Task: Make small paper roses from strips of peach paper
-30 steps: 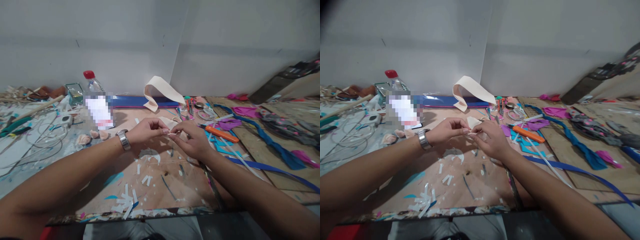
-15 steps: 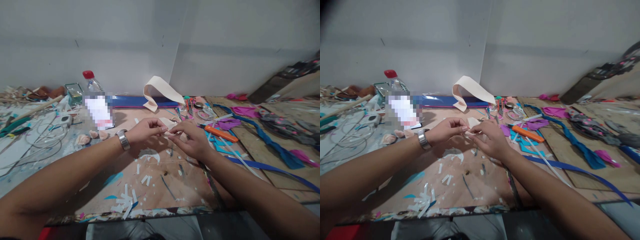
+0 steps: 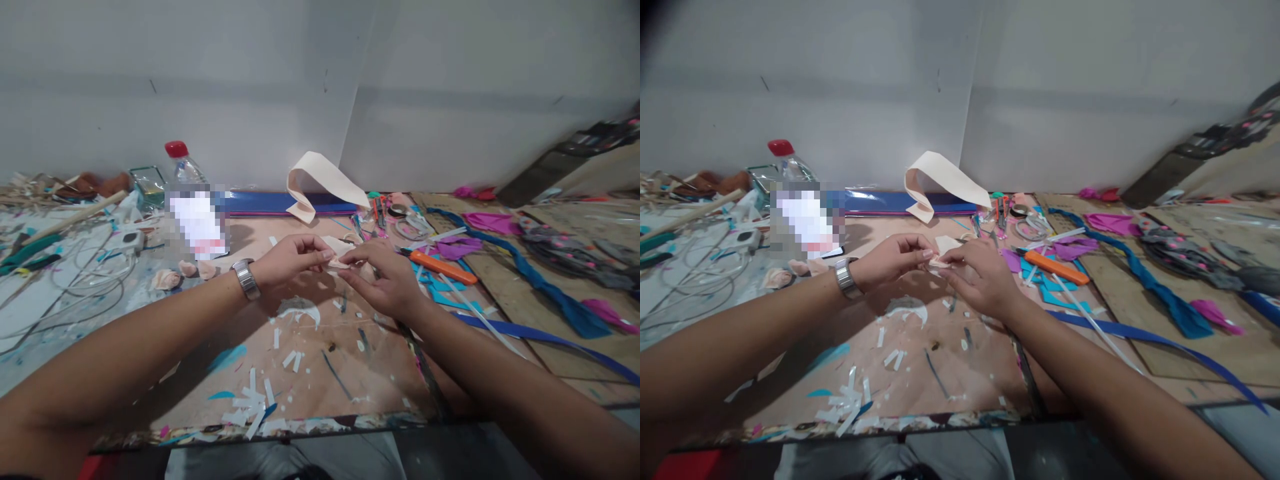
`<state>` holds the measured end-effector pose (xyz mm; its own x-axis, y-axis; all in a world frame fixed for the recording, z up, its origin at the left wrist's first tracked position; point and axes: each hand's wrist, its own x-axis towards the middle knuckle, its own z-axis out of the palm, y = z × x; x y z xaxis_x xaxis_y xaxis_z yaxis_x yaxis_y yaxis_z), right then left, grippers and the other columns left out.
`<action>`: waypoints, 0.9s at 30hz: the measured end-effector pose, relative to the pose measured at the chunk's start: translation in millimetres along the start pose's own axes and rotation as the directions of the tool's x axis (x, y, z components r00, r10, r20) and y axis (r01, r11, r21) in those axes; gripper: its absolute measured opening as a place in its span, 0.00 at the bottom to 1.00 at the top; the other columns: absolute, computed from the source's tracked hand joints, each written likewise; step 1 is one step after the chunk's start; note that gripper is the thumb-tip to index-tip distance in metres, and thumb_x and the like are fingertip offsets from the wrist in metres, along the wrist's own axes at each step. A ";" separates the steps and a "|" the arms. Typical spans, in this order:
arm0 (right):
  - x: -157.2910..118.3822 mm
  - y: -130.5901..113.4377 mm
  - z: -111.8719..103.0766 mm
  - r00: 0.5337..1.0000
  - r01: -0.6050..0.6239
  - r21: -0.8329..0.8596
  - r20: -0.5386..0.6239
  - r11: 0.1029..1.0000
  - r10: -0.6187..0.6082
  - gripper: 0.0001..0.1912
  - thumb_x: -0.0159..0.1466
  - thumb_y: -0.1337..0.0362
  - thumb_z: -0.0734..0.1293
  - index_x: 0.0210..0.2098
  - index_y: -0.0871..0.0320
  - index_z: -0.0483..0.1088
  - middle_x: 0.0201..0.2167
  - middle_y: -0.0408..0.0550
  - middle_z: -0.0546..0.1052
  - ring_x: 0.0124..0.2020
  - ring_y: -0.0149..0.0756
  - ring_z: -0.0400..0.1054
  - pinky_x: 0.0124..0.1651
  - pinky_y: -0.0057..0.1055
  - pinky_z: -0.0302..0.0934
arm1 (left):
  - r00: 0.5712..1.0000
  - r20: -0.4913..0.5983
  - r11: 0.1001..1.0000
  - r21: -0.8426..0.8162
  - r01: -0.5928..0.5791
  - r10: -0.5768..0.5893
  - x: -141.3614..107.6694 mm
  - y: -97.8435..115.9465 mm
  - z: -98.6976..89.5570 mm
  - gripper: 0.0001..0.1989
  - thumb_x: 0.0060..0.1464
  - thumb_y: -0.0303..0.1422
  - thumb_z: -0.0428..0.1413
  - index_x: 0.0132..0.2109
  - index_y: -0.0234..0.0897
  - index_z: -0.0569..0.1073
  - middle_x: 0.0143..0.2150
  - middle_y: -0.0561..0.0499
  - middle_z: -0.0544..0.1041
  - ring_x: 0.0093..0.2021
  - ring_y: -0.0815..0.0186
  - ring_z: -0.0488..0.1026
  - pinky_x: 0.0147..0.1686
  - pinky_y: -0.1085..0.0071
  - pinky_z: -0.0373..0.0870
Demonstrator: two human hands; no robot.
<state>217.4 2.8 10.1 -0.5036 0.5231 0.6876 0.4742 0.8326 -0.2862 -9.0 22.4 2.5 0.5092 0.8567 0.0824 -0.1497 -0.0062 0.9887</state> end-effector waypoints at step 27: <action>0.7 -2.5 -1.3 0.996 -0.029 0.014 0.079 0.999 0.028 0.07 0.68 0.59 0.71 0.39 0.55 0.75 0.32 0.44 0.82 0.33 0.38 0.76 0.45 0.39 0.61 | 0.991 -0.098 0.994 0.074 -0.082 0.089 1.5 -7.8 2.2 0.18 0.52 0.43 0.68 0.39 0.32 0.77 0.35 0.50 0.77 0.36 0.69 0.71 0.41 0.69 0.67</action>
<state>216.8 0.9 12.2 -0.5458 0.5589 0.6243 0.4788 0.8194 -0.3151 -5.3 22.6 -4.8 0.4081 0.8993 0.1573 -0.1281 -0.1142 0.9852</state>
